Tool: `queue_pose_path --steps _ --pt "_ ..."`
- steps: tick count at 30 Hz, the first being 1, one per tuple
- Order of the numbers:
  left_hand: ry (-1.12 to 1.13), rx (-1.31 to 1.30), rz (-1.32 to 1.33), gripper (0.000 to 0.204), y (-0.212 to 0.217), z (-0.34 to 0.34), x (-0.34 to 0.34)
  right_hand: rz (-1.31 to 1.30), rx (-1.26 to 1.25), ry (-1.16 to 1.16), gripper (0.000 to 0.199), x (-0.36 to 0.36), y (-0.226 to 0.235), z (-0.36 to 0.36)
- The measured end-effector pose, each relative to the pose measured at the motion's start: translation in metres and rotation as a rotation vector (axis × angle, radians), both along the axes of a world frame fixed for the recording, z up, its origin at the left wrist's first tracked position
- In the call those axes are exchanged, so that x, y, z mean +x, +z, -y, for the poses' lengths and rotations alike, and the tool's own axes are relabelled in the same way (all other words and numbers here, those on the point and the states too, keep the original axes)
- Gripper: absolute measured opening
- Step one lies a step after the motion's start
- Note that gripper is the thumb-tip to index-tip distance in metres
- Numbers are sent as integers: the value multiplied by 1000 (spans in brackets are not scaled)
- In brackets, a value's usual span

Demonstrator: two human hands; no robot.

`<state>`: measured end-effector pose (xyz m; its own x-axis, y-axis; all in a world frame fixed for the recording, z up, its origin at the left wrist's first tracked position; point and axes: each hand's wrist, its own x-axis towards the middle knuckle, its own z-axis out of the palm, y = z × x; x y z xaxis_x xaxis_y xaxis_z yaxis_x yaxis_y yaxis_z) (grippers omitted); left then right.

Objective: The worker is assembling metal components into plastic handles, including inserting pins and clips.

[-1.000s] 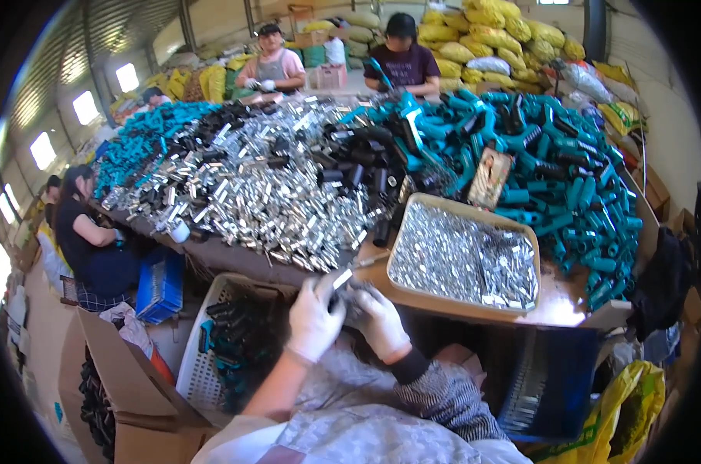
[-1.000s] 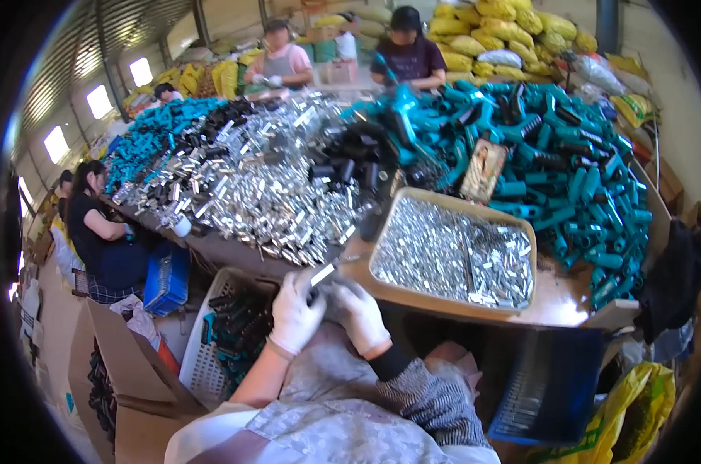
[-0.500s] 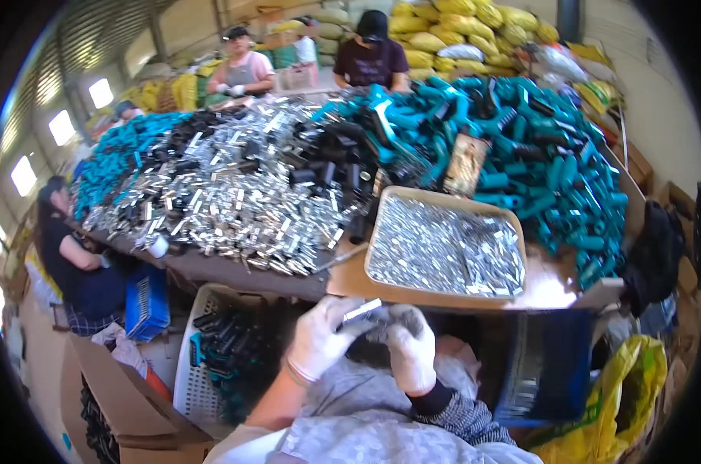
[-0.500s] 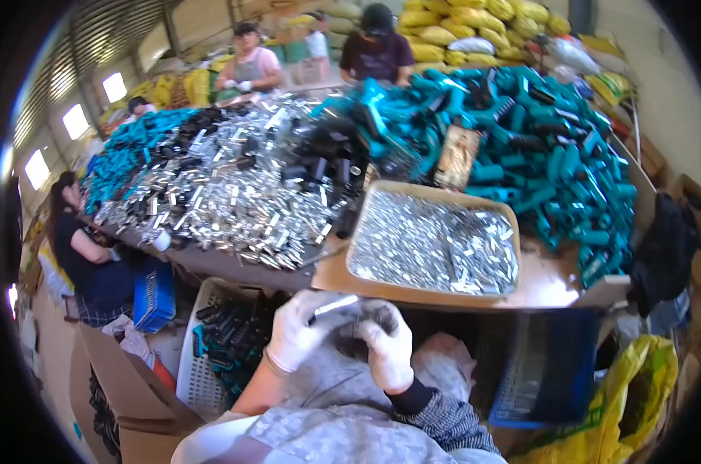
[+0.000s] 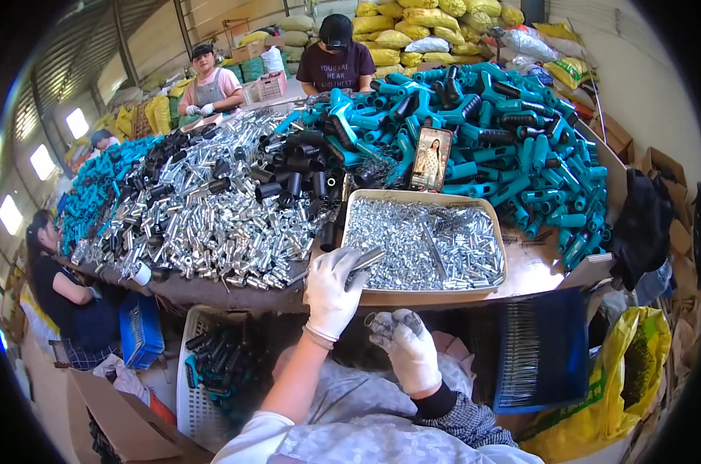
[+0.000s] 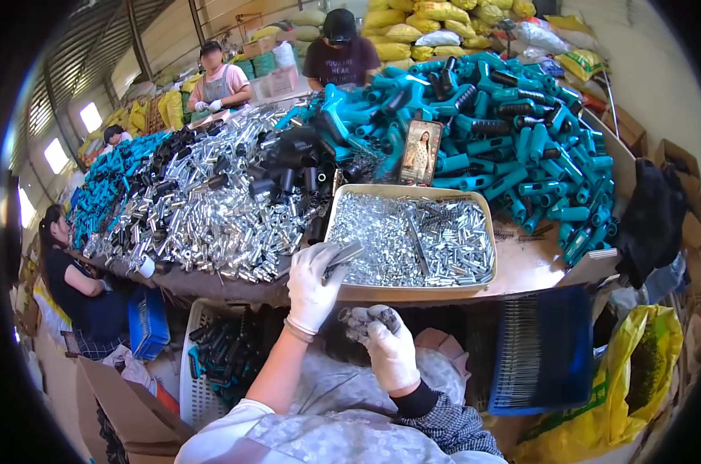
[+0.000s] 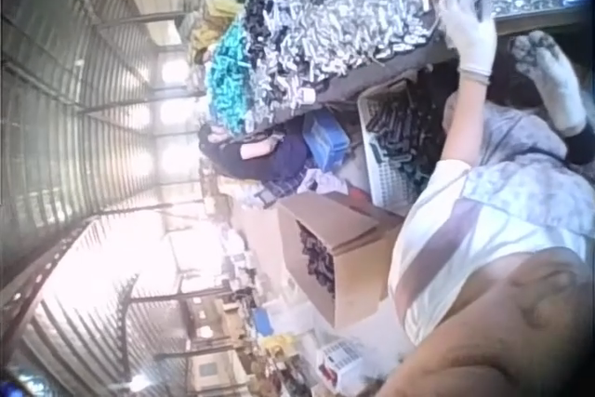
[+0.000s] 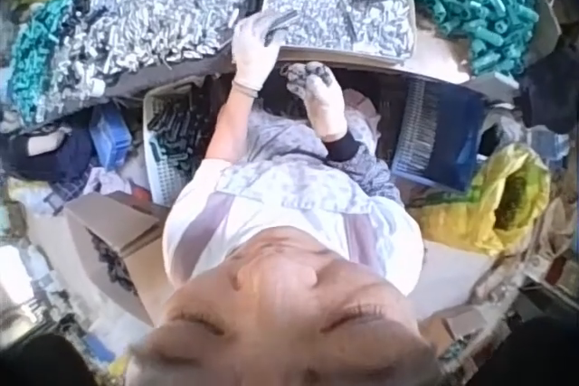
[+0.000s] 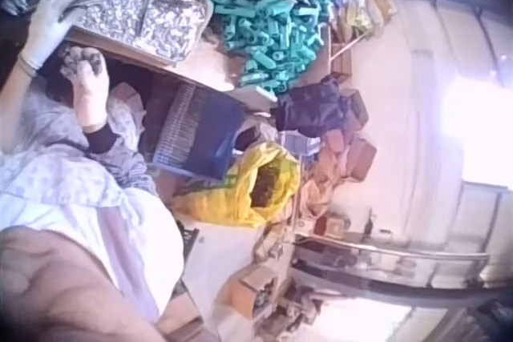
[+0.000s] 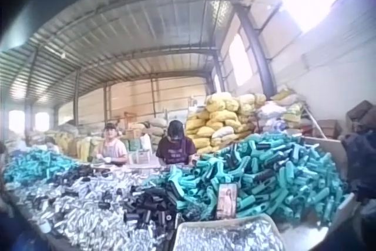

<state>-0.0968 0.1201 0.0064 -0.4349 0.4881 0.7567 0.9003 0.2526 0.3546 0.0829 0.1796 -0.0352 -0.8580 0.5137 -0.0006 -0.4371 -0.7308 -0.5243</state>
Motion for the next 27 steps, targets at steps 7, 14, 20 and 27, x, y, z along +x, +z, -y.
queue_pose_path --steps 7,14,20,27 --pt "-189 -50 594 45 14 63 55 18 -38 -1 32 -6 -11 -3" --pt "-376 -161 576 36 -9 88 79 166 -56 219 30 -4 -17 9" --pt "-303 -276 496 41 -2 92 87 181 57 117 23 -7 -19 12" --pt "-418 -143 822 37 -4 94 82 285 344 51 26 3 1 3"
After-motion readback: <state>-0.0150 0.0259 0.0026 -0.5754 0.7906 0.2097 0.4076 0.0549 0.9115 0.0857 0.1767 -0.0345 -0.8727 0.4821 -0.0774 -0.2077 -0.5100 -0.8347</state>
